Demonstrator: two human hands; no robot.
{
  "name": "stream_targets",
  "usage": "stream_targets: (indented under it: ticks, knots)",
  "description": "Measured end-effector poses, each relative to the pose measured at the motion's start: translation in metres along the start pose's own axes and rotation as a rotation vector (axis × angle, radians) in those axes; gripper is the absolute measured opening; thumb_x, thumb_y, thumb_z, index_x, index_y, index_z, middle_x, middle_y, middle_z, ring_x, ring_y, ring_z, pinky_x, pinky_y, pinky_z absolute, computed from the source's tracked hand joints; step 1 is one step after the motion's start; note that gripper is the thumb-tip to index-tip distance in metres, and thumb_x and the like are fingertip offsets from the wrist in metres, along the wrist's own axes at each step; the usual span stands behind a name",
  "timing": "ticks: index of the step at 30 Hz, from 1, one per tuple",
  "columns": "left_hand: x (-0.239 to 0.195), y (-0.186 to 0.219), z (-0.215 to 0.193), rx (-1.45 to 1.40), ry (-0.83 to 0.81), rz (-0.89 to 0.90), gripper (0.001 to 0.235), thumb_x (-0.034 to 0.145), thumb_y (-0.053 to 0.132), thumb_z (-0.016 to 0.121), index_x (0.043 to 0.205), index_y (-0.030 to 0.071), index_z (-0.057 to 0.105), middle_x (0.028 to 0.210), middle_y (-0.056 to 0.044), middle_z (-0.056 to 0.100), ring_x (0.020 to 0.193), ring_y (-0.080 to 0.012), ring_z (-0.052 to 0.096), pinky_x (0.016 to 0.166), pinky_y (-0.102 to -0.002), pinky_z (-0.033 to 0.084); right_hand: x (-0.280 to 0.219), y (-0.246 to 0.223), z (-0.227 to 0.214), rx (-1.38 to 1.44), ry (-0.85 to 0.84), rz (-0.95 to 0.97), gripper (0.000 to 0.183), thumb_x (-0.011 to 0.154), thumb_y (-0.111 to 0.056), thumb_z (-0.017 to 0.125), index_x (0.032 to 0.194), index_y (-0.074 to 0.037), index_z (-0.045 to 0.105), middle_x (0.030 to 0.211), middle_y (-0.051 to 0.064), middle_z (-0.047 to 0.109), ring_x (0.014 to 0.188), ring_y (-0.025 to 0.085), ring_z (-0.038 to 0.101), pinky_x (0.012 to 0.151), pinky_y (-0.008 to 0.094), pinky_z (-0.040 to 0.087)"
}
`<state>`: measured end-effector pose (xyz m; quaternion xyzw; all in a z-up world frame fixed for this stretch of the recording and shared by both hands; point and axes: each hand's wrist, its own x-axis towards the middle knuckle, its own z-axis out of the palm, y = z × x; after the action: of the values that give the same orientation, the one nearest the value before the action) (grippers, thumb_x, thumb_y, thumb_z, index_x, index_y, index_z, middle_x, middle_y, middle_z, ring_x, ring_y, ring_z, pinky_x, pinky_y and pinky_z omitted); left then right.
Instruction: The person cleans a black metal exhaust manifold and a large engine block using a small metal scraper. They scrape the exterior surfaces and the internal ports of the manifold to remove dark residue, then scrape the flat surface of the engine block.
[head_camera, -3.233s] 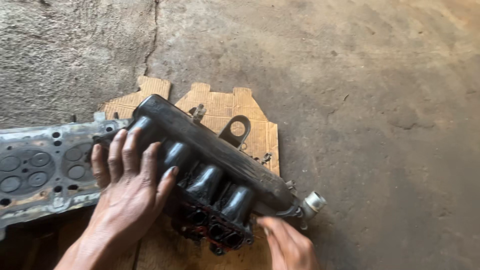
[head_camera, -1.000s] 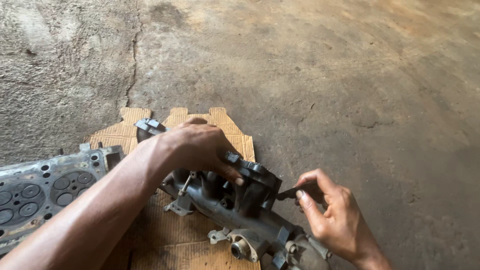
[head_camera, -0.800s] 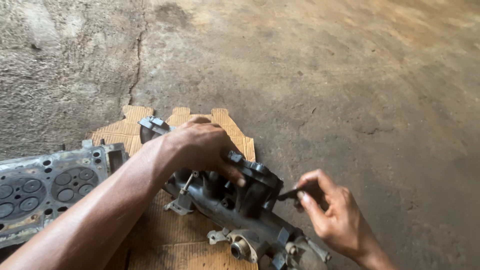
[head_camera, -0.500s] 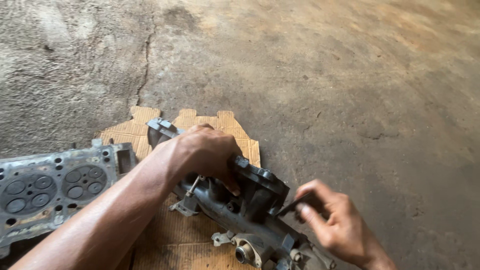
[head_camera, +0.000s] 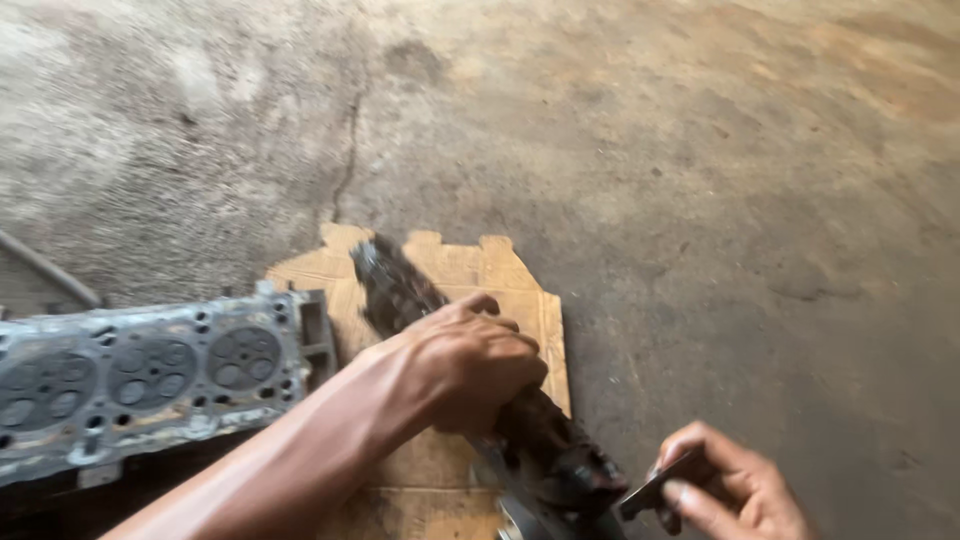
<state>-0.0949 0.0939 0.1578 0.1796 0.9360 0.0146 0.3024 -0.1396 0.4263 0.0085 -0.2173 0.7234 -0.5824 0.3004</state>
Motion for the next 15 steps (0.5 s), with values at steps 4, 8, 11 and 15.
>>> stream_targets:
  ticks: [4,8,11,15]
  knots:
    - [0.000,-0.012,0.029,0.152,0.335,0.183,0.055,0.076,0.010,0.079,0.127,0.022,0.064,0.139,0.000,0.060,0.133,-0.0214,0.051,0.122,-0.051,0.014,-0.008,0.005,0.003,0.205,0.080,0.012,0.021,0.086,0.000,0.067,0.107,-0.002,0.062,0.086,0.013,0.072,0.078,0.021,0.069,0.069,0.037,0.056]
    - [0.009,-0.036,0.057,0.167,0.464,0.211,0.074,0.071,0.007,0.079,0.139,0.026,0.058,0.149,0.001,0.055,0.138,-0.0195,0.046,0.124,-0.048,0.015,0.018,0.001,0.036,0.000,0.042,0.154,0.016,0.089,-0.007,0.069,0.104,-0.004,0.067,0.085,0.009,0.072,0.077,0.016,0.070,0.070,0.032,0.055]
    - [0.006,-0.057,0.076,0.158,0.519,0.160,0.069,0.078,0.017,0.078,0.143,0.026,0.055,0.152,-0.002,0.052,0.142,-0.0243,0.043,0.122,-0.054,0.012,0.040,-0.014,0.057,-0.038,-0.032,0.123,0.015,0.090,-0.010,0.067,0.103,-0.004,0.073,0.088,0.007,0.075,0.080,0.013,0.070,0.075,0.030,0.058]
    - [-0.016,-0.062,0.107,-0.064,1.018,0.010,0.063,0.078,0.011,0.072,0.140,0.018,0.057,0.142,-0.008,0.059,0.133,-0.0264,0.049,0.115,-0.051,0.024,0.068,-0.041,0.073,-0.035,-0.029,0.086,0.011,0.092,-0.011,0.065,0.099,-0.004,0.070,0.085,0.010,0.074,0.076,0.015,0.069,0.072,0.032,0.057]
